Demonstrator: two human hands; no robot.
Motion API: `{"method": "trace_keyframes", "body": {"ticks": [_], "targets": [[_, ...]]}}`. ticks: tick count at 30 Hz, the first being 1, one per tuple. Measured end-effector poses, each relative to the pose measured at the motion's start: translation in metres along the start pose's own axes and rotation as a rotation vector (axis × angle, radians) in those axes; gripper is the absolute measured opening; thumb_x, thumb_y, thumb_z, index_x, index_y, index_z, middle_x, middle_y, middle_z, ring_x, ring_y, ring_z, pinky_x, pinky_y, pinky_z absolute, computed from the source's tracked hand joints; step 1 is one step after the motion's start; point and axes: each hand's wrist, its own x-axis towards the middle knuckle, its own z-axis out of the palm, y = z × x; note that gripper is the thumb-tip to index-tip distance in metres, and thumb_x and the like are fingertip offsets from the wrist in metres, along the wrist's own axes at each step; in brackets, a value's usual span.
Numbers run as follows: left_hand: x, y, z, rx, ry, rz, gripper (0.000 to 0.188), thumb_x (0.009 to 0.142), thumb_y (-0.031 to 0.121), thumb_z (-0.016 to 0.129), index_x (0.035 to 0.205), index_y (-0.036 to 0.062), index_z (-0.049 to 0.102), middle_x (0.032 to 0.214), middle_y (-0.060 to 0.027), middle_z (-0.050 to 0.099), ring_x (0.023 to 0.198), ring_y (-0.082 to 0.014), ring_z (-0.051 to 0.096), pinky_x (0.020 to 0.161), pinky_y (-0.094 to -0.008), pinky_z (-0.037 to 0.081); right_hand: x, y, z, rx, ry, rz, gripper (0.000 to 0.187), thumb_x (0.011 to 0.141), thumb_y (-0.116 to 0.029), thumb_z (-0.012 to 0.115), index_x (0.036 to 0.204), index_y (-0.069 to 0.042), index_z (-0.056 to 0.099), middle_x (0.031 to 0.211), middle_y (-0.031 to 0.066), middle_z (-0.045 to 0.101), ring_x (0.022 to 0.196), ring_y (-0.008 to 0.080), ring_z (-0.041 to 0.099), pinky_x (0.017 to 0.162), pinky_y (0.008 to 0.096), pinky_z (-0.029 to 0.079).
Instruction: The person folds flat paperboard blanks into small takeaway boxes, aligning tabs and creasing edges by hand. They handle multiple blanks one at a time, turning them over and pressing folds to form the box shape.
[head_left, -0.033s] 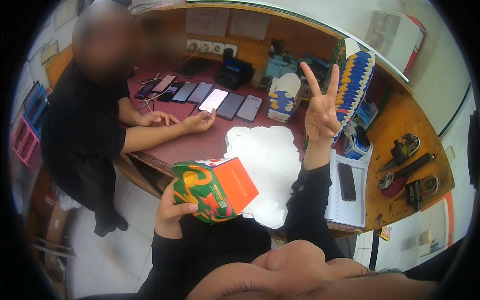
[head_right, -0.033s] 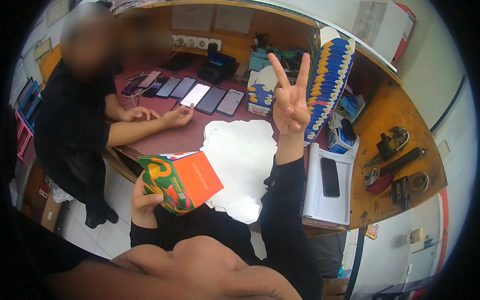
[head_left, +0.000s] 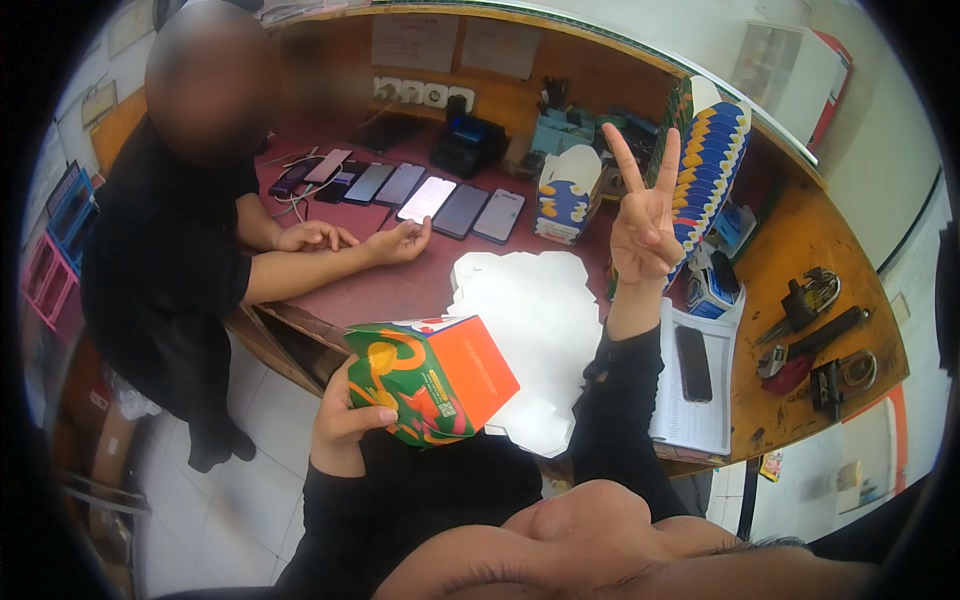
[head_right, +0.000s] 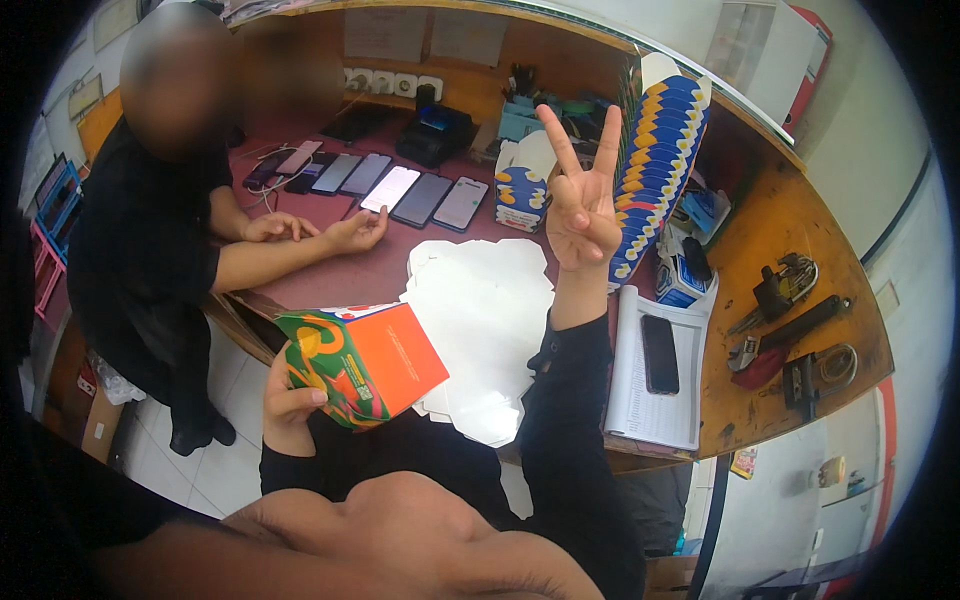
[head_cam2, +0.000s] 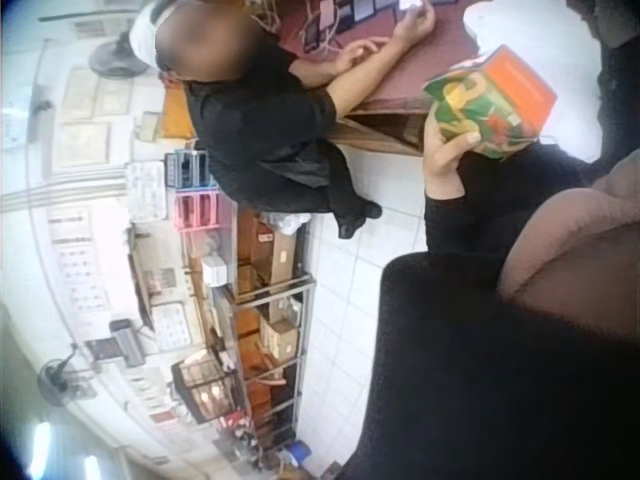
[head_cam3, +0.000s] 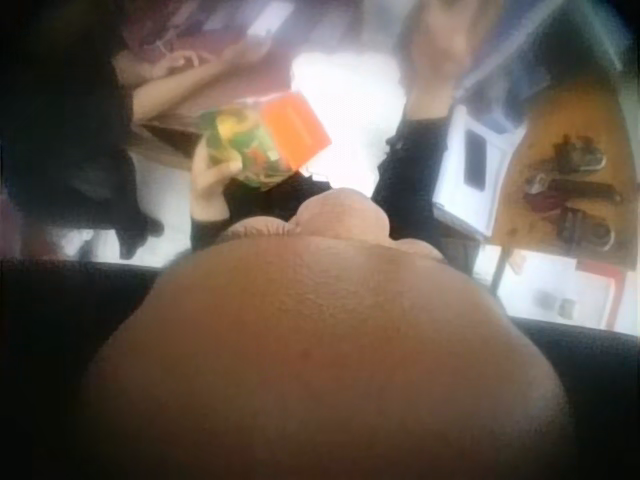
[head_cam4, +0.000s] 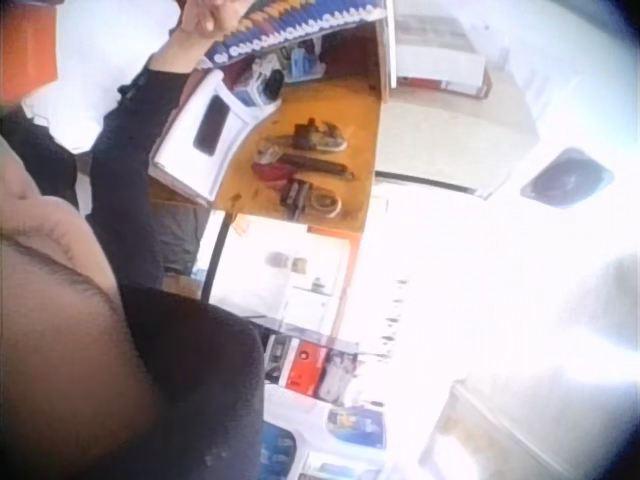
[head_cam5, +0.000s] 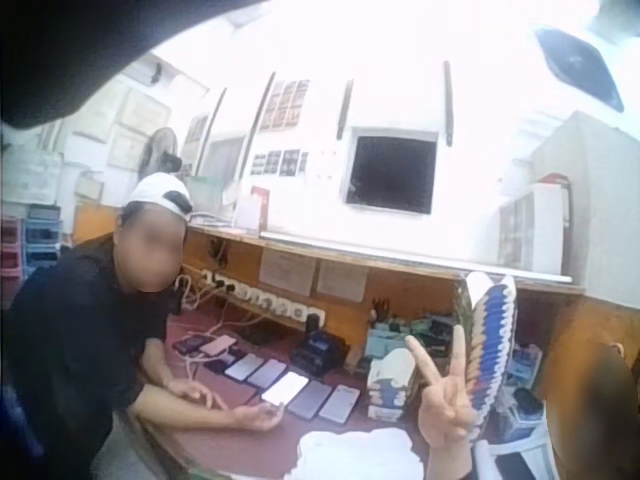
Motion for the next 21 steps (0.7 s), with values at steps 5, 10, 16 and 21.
{"method": "trace_keyframes", "body": {"ticks": [5, 10, 16, 21], "targets": [[0.021, 0.006, 0.034, -0.112, -0.015, 0.094, 0.074, 0.073, 0.006, 0.078, 0.140, -0.0047, 0.049, 0.136, -0.0140, 0.058, 0.129, -0.0219, 0.056, 0.111, -0.0347, 0.042, 0.006, 0.004, 0.011, 0.005, -0.034, -0.001, 0.117, 0.074, 0.025, 0.053, 0.167, -0.031, 0.008, 0.165, 0.0337, 0.015, 0.076, 0.0179, 0.066, 0.053, 0.0237, 0.061], [0.060, 0.023, 0.060, 0.283, -0.017, 0.053, 0.054, 0.089, 0.005, 0.073, 0.139, 0.0033, 0.053, 0.134, -0.0095, 0.059, 0.123, -0.0173, 0.056, 0.104, -0.0326, 0.045, 0.005, 0.040, 0.041, -0.948, 0.006, 0.138, 0.067, 0.086, 0.001, 0.055, 0.152, 0.000, 0.046, 0.109, 0.0206, 0.071, 0.082, 0.0197, 0.068, 0.074, 0.0267, 0.052], [0.068, 0.047, 0.069, 0.640, -0.117, 0.182, 0.023, 0.095, 0.010, 0.071, 0.115, 0.0001, 0.066, 0.105, -0.0067, 0.070, 0.099, -0.0122, 0.066, 0.089, -0.0274, 0.052, 0.003, 0.073, 0.065, -1.228, -0.008, 0.445, 0.023, 0.090, -0.019, 0.075, 0.097, 0.003, 0.079, 0.102, 0.0160, 0.073, 0.098, 0.0240, 0.068, 0.089, 0.0346, 0.052], [0.068, 0.052, 0.069, 0.608, 0.033, 0.139, 0.033, 0.089, 0.007, 0.076, 0.119, -0.0026, 0.067, 0.110, -0.0094, 0.072, 0.101, -0.0129, 0.066, 0.091, -0.0290, 0.052, 0.009, 0.083, 0.064, -1.141, 0.047, 0.316, 0.033, 0.096, -0.018, 0.068, 0.124, 0.000, 0.068, 0.121, 0.0207, 0.067, 0.102, 0.0268, 0.070, 0.091, 0.0371, 0.056]]}}
